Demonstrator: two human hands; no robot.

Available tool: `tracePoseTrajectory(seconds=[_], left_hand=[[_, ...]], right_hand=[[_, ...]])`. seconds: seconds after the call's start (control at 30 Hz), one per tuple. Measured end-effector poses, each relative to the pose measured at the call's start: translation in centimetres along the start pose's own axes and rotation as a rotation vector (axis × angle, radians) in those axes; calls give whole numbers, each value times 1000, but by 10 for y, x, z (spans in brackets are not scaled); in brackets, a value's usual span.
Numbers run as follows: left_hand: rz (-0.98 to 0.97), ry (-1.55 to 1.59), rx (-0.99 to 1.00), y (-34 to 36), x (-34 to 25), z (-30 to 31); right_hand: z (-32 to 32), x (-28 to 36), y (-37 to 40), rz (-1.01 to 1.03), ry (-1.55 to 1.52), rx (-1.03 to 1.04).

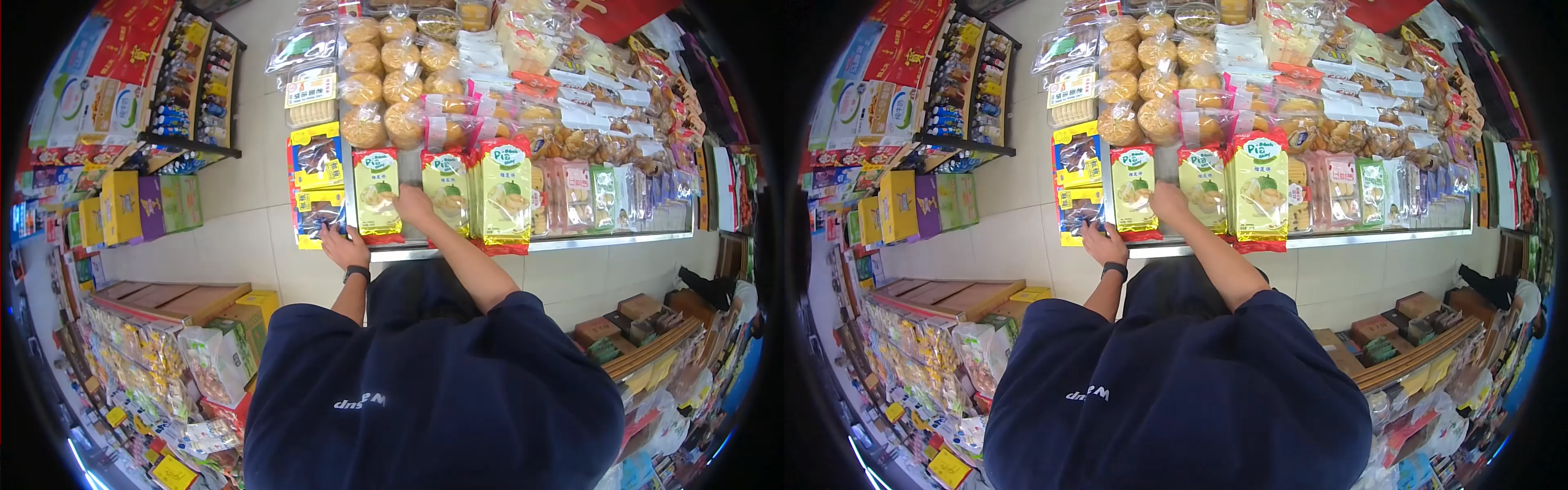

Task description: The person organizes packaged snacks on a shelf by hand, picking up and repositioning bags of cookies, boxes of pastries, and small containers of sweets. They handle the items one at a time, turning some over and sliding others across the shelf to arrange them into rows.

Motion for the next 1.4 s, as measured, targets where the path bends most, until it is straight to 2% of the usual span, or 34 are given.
tracePoseTrajectory(seconds=[0.2, 0.37, 0.53, 0.7, 0.83, 0.93, 1.03, 1.13, 1.17, 1.23, 1.27, 1.33, 1.4], left_hand=[[-14, 17, -10, -1, 1, -2], [-23, 20, -34, 0, 2, -1], [-31, 6, -55, 1, 4, -3], [-20, 10, -46, 0, 1, -1], [-41, 8, -54, 0, 0, 0], [-48, -2, -75, -1, 0, -1], [-38, -18, -61, 2, 1, 0], [-13, -19, -26, 0, -2, 0], [-2, -17, -11, 0, -3, 1], [-112, -42, -47, 1, -13, 3], [-173, -30, -61, 3, -22, 6], [-297, 13, -40, 8, -60, 15], [-244, 284, 107, 15, -85, -2]], right_hand=[[10, 4, 5, 4, 59, -9], [85, 17, 38, 57, 137, -54], [145, -8, 64, 17, 344, -169], [153, -20, 73, 8, 530, -305], [157, -12, 84, 50, 563, -416], [165, -3, 96, 76, 508, -429], [174, 6, 109, 100, 275, -293], [217, 15, 124, 153, 102, -331], [233, 12, 127, 211, 115, -451], [263, -9, 130, 322, 148, -687], [276, -26, 130, 300, 106, -758], [285, -69, 125, 164, 52, -731], [285, -112, 116, 76, -27, -672]])
Point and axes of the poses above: each hand's wrist, its own y-axis away from the middle knuckle, its own z-axis out of the back of the hand, x = y × z, the point moved 10 cm from there along -y, towards the middle knuckle, and after that the axes turned 11 degrees about -x, right-handed, at the moved point
